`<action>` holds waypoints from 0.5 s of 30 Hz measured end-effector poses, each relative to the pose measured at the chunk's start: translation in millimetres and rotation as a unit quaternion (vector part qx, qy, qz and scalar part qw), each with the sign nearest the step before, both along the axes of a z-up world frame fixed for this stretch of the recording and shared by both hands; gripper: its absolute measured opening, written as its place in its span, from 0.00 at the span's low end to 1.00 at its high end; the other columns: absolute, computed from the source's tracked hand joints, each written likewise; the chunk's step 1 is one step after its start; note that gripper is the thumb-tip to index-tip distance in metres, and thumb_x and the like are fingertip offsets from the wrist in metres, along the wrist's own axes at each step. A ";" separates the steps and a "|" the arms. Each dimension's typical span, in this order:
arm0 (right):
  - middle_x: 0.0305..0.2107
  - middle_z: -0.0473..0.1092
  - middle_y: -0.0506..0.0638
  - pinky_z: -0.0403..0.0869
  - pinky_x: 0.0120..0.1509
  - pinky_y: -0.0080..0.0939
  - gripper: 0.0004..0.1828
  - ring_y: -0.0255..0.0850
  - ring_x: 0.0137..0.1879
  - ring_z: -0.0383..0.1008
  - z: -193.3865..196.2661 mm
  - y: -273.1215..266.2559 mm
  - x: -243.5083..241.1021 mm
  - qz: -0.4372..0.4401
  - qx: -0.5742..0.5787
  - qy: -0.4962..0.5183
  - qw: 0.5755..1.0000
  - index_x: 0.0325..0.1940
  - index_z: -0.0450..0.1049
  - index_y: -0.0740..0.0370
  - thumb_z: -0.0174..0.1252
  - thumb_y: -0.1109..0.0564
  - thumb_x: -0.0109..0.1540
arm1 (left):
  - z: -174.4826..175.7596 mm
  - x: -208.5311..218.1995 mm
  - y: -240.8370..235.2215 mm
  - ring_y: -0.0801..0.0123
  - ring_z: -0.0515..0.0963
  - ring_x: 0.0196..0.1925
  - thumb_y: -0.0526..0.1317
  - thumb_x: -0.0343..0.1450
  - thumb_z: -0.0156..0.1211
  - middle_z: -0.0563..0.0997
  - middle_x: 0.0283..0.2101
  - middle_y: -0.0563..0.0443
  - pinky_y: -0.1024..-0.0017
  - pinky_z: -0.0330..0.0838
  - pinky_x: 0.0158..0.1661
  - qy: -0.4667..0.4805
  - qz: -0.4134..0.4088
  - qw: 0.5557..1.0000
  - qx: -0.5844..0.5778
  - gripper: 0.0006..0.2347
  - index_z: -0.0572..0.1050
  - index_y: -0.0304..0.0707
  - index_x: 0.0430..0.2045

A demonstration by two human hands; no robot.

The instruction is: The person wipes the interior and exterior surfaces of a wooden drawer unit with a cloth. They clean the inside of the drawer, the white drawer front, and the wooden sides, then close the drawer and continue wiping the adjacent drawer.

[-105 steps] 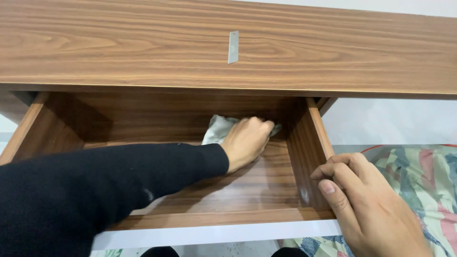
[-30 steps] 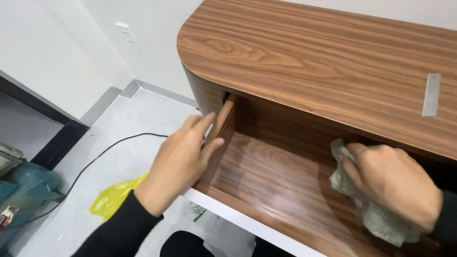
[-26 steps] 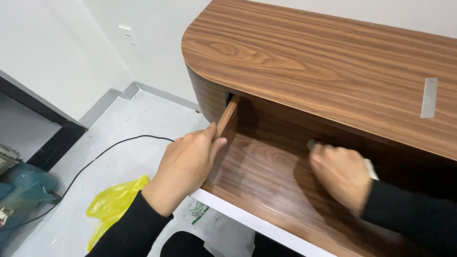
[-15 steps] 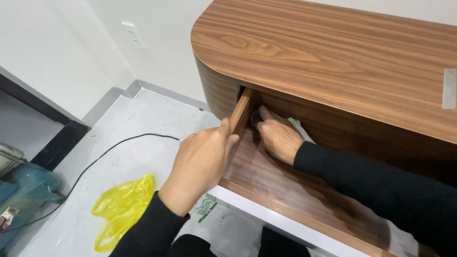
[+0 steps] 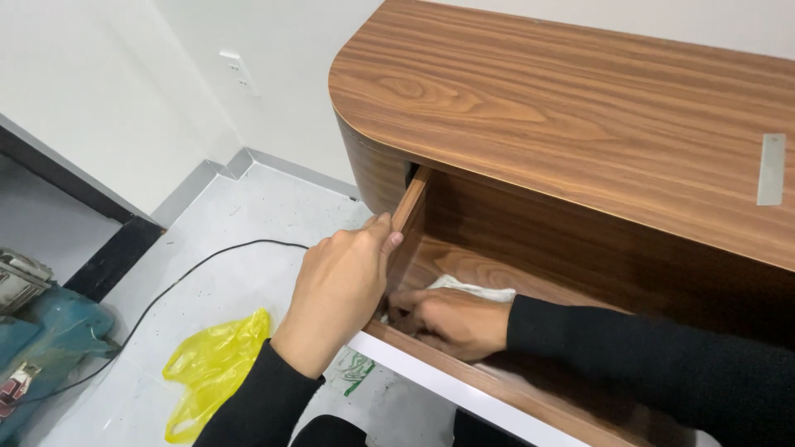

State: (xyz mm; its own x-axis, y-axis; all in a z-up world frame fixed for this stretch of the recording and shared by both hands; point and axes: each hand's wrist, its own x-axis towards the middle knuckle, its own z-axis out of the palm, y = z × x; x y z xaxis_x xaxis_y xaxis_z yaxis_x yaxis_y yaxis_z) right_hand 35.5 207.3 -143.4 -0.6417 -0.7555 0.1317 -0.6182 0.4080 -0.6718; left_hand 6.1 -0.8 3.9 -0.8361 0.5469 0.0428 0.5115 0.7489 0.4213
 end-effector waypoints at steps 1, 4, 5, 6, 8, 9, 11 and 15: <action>0.40 0.72 0.59 0.79 0.51 0.65 0.09 0.69 0.49 0.80 6.8 -2.2 -1.0 -0.021 -0.028 -0.065 0.997 0.46 0.85 0.64 0.61 0.59 0.71 | 0.4 -0.3 -0.6 0.22 0.91 0.55 0.44 0.88 0.46 0.90 0.56 0.19 0.31 0.87 0.50 0.004 0.010 1.000 0.012 0.24 0.79 0.21 0.71; 0.39 0.73 0.39 0.79 0.55 0.44 0.14 0.33 0.51 0.76 28.8 -5.7 17.7 -0.165 -0.174 -0.287 0.927 0.55 0.92 0.58 0.64 0.51 0.75 | 4.0 2.5 -3.5 0.23 0.91 0.57 0.46 0.89 0.42 0.91 0.54 0.18 0.32 0.86 0.53 -0.037 0.044 0.998 0.040 0.25 0.79 0.23 0.70; 0.39 0.73 0.39 0.79 0.55 0.44 0.14 0.33 0.51 0.76 25.5 -3.4 16.2 -0.165 -0.172 -0.282 0.929 0.55 0.92 0.58 0.64 0.51 0.75 | 5.0 -0.3 -3.7 0.23 0.91 0.57 0.46 0.89 0.42 0.91 0.54 0.18 0.32 0.86 0.53 -0.032 0.044 0.998 0.044 0.25 0.79 0.23 0.70; 0.35 0.80 0.44 0.81 0.46 0.42 0.14 0.36 0.42 0.82 20.7 -2.6 16.6 -0.278 -0.261 -0.364 0.849 0.57 0.92 0.60 0.68 0.52 0.72 | 4.4 -1.2 -5.5 0.25 0.91 0.58 0.46 0.89 0.44 0.92 0.53 0.21 0.34 0.86 0.54 -0.040 0.067 0.992 0.096 0.24 0.81 0.25 0.69; 0.31 0.87 0.48 0.83 0.37 0.39 0.16 0.38 0.34 0.88 28.4 8.0 16.2 -0.379 -0.339 -0.432 0.744 0.58 0.93 0.63 0.72 0.54 0.69 | 7.5 0.4 -12.4 0.28 0.91 0.59 0.47 0.89 0.46 0.93 0.51 0.23 0.37 0.86 0.55 -0.044 0.093 0.983 0.152 0.23 0.82 0.27 0.69; 0.39 0.87 0.56 0.84 0.43 0.48 0.19 0.46 0.40 0.89 41.5 17.9 15.5 -0.480 -0.363 -0.397 0.693 0.63 0.90 0.63 0.72 0.53 0.70 | 11.5 3.0 -17.3 0.29 0.91 0.61 0.48 0.87 0.52 0.92 0.55 0.23 0.37 0.86 0.57 -0.031 0.097 0.977 0.189 0.23 0.82 0.27 0.68; 0.46 0.88 0.64 0.84 0.49 0.57 0.22 0.55 0.47 0.90 58.8 28.5 13.8 -0.571 -0.380 -0.355 0.635 0.68 0.87 0.64 0.71 0.53 0.71 | 14.7 15.2 -26.8 0.30 0.91 0.63 0.49 0.86 0.57 0.91 0.59 0.23 0.38 0.85 0.58 -0.015 0.104 0.968 0.228 0.23 0.83 0.27 0.68; 0.62 0.82 0.63 0.78 0.69 0.52 0.25 0.52 0.65 0.82 19.0 45.0 -27.6 -0.624 -0.415 -0.233 0.620 0.75 0.80 0.69 0.65 0.55 0.75 | -21.8 34.1 -36.0 0.52 0.94 0.63 0.54 0.78 0.65 0.93 0.63 0.39 0.55 0.88 0.54 -0.056 0.145 0.936 0.316 0.27 0.82 0.38 0.69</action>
